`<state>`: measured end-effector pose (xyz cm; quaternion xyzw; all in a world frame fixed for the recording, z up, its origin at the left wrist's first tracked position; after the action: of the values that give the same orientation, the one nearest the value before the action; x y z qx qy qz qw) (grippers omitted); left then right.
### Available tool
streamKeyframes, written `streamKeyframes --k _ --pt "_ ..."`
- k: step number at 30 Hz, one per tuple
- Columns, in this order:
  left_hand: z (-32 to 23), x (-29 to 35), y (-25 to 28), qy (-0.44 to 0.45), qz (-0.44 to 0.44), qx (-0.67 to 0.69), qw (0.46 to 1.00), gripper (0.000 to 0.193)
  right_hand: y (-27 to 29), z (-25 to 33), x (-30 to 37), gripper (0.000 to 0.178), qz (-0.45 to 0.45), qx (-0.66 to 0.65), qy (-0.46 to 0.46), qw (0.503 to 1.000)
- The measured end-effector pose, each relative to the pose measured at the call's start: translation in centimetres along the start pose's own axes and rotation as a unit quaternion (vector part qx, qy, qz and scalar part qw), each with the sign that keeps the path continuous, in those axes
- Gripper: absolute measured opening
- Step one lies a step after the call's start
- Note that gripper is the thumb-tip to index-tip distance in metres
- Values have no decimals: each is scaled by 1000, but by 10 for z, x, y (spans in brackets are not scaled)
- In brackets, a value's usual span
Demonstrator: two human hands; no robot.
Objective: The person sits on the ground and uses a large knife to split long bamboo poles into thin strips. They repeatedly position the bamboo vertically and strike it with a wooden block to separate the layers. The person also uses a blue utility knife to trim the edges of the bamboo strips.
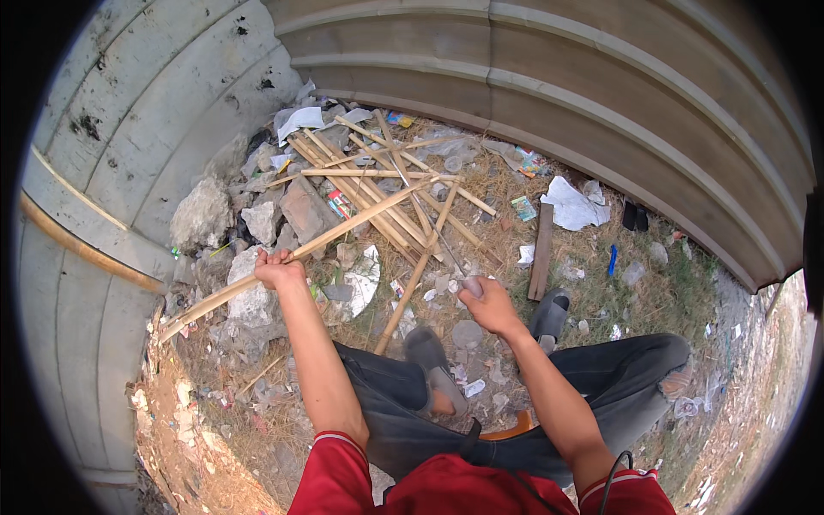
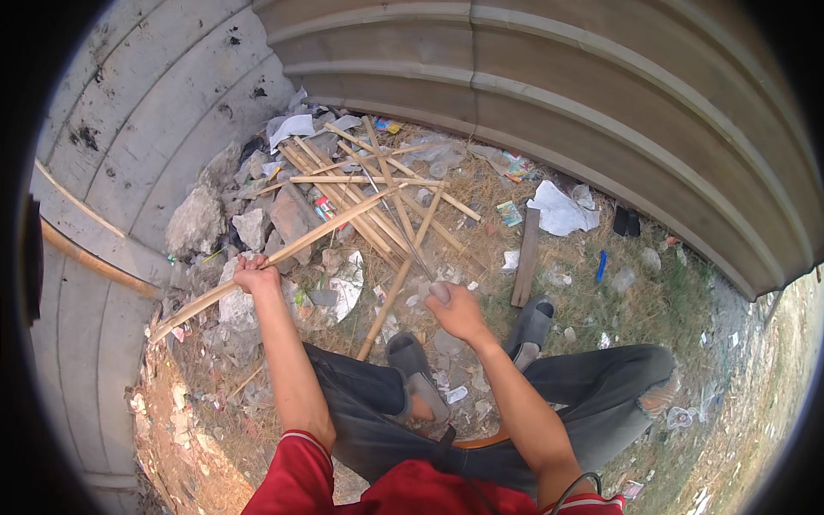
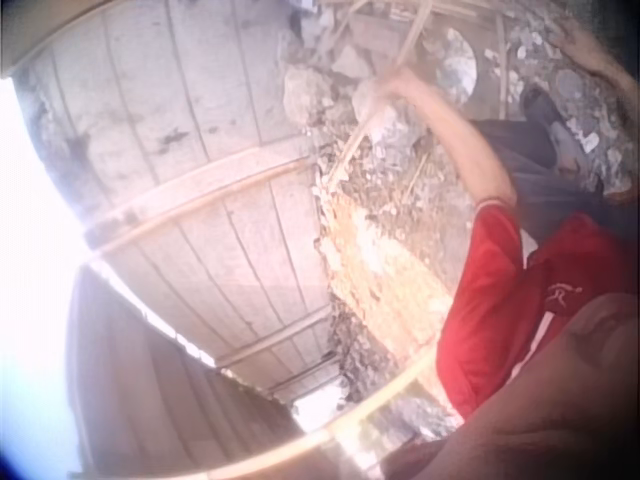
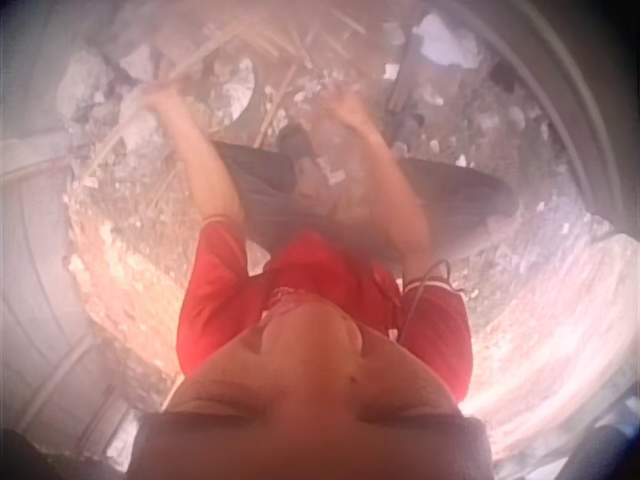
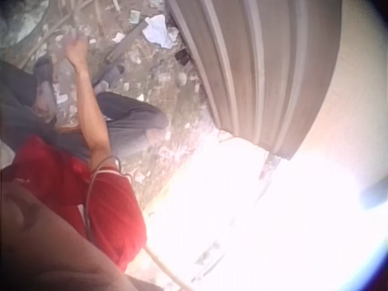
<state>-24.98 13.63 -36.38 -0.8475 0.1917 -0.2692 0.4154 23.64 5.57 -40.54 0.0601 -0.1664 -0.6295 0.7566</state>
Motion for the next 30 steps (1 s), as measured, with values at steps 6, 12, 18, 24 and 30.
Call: streamKeyframes --k 6,12,18,24,30 --pt "-35 46 -68 -38 51 -126 990 21 38 -4 12 46 2 256 -91 962" --pt "-61 32 -104 -63 98 -188 975 26 41 -75 1 39 -3 253 -74 965" --pt "-80 3 -129 -95 102 -206 969 29 40 -154 16 38 71 105 -243 962" --pt "5 -11 -151 -27 135 -340 930 29 80 -188 37 52 -89 200 -341 914" --pt "83 -67 -199 -150 129 -535 822 99 80 -213 32 55 -141 181 -308 923"
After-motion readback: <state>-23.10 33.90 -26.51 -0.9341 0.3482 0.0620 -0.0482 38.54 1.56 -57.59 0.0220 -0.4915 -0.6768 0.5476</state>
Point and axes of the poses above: each hand's wrist, its own x-axis away from the middle knuckle, its own y-axis out of the back of the hand, z = x × y, the point moved 10 cm from there along -x, towards the middle knuckle, and after that the axes turned 4 degrees about z, right-handed, at the moved point
